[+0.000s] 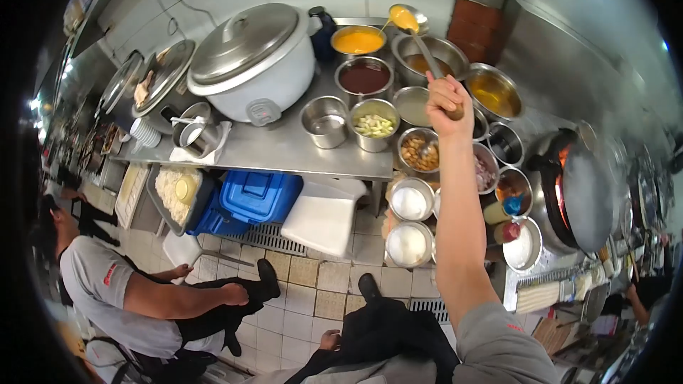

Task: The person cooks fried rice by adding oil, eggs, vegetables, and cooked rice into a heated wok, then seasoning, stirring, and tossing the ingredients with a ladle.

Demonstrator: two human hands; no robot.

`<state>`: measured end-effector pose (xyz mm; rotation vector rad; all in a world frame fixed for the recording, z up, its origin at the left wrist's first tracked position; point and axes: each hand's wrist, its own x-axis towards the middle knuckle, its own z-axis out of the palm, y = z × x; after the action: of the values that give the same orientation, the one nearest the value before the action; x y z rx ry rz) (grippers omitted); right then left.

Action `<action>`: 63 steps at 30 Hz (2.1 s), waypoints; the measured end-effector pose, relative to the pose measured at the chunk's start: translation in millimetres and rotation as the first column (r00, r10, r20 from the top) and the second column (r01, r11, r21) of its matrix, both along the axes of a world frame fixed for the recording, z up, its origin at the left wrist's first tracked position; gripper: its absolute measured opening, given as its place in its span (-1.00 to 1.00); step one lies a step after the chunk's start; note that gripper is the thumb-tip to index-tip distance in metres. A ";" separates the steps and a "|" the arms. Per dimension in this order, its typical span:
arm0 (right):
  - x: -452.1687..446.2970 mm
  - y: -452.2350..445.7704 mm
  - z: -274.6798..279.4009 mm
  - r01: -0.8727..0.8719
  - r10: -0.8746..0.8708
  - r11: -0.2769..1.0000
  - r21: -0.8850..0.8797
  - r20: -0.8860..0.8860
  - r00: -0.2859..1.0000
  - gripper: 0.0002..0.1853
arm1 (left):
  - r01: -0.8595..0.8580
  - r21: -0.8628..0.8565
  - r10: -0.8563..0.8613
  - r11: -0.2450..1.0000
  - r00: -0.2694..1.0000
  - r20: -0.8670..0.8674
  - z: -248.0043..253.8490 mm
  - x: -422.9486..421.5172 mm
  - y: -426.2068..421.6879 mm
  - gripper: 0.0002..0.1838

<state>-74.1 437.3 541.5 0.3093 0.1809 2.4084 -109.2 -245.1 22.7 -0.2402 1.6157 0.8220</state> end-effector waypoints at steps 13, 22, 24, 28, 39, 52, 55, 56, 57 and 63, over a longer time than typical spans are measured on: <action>442.9 -122.0 -27.8 0.442 -0.466 0.873 0.208 0.623 0.628 -0.79 | 0.424 0.037 -0.418 0.905 0.902 -0.110 28.1 62.2 35.2 -0.54; 688.4 -185.7 -49.9 0.420 -0.312 0.888 0.188 0.917 0.249 -0.76 | 0.647 -0.027 -0.642 0.762 0.749 -0.162 41.3 188.2 24.7 -0.49; 718.0 -196.6 -40.4 0.377 -0.301 0.898 0.228 0.942 0.147 -0.77 | 0.735 -0.064 -0.734 0.675 0.661 -0.156 112.6 230.5 52.0 -0.48; 757.3 -222.8 1.5 0.190 -0.375 0.894 0.405 0.910 -0.176 -0.84 | 0.771 -0.052 -0.763 0.635 0.615 -0.199 94.7 275.4 60.8 -0.52; 825.6 -239.3 -29.5 -0.263 -0.556 0.830 0.492 0.696 -0.454 -0.59 | 0.905 0.046 -0.856 0.423 0.416 -0.307 48.8 465.9 245.8 -0.79; 923.5 -163.9 -68.4 -0.774 -0.846 0.533 0.343 0.187 -0.499 -0.50 | 0.912 -0.196 -0.463 -0.361 -0.358 -0.811 122.8 853.8 425.6 -0.41; 963.5 -162.6 -65.6 -0.816 -0.850 0.520 0.252 0.060 -0.523 -0.41 | 0.957 -0.156 -0.501 -0.243 -0.261 -0.825 149.9 910.3 449.6 -0.21; 979.4 -153.3 -85.2 -0.851 -0.869 0.492 0.185 0.041 -0.494 -0.39 | 0.979 -0.073 -0.429 -0.192 -0.150 -0.891 128.1 924.1 454.6 -0.09; 994.9 -160.4 -78.7 -0.843 -0.859 0.511 0.170 0.063 -0.508 -0.39 | 0.973 -0.191 -0.466 -0.130 -0.230 -0.854 117.5 943.2 463.5 -0.08; 1054.9 -178.7 -87.8 -0.871 -0.893 0.444 0.210 0.180 -0.412 -0.30 | 0.987 -0.035 -0.447 -0.158 -0.103 -0.888 49.8 993.0 480.5 -0.22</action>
<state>980.8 258.7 453.7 -1.7285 -2.3135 0.7347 883.8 235.4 72.5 1.9613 1.3555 0.2608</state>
